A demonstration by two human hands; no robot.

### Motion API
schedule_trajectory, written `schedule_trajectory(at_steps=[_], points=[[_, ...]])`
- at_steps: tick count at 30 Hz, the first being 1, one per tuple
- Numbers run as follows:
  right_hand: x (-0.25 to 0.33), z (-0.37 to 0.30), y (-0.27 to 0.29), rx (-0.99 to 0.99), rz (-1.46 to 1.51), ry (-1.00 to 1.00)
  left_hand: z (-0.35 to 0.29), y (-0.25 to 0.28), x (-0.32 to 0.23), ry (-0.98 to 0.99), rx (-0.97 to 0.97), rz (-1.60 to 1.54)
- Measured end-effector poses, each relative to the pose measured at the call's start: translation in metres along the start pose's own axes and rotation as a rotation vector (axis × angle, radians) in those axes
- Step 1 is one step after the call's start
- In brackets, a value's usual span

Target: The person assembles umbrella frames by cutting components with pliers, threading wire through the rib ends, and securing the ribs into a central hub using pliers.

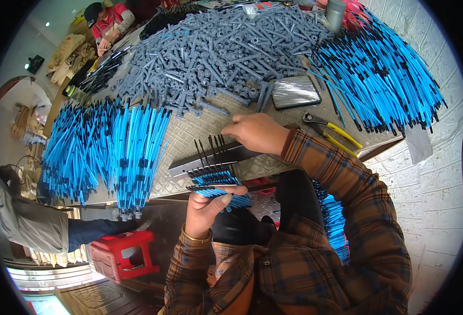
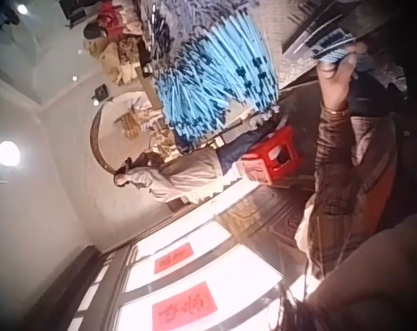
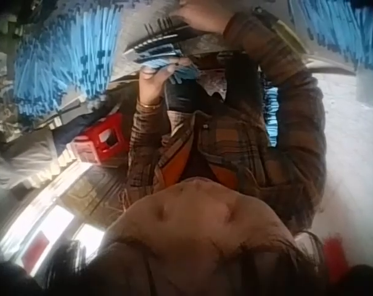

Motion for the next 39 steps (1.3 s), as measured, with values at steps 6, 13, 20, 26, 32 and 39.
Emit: schedule_trajectory(at_steps=[6, 13, 20, 26, 32, 39], points=[[-0.001, 0.001, 0.001, 0.004, 0.046, -0.011, -0.003, 0.000, 0.000, -0.018, -0.034, 0.030], [-0.002, 0.007, 0.002, 0.022, 0.063, 0.001, -0.005, 0.003, -0.001, 0.003, -0.040, 0.035], [0.004, 0.014, 0.001, 0.066, 0.029, 0.012, -0.005, 0.004, -0.003, 0.022, -0.046, -0.001], [0.008, 0.023, -0.005, 0.040, 0.068, 0.019, -0.005, 0.005, -0.005, 0.030, -0.021, 0.022], [-0.001, 0.035, -0.006, 0.289, 0.297, -0.080, -0.007, 0.004, -0.003, -0.029, -0.034, 0.006], [-0.007, 0.030, 0.004, 0.330, 0.295, -0.108, -0.009, 0.001, -0.006, -0.007, 0.042, 0.022]])
Point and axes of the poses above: each hand's wrist, its own z-axis towards the middle knuckle, its own y-axis out of the back of the hand, x = y × z, the point moved 2 cm from there along z, towards the middle knuckle, and after that the axes turned 3 degrees about x, right-handed, at the moved point
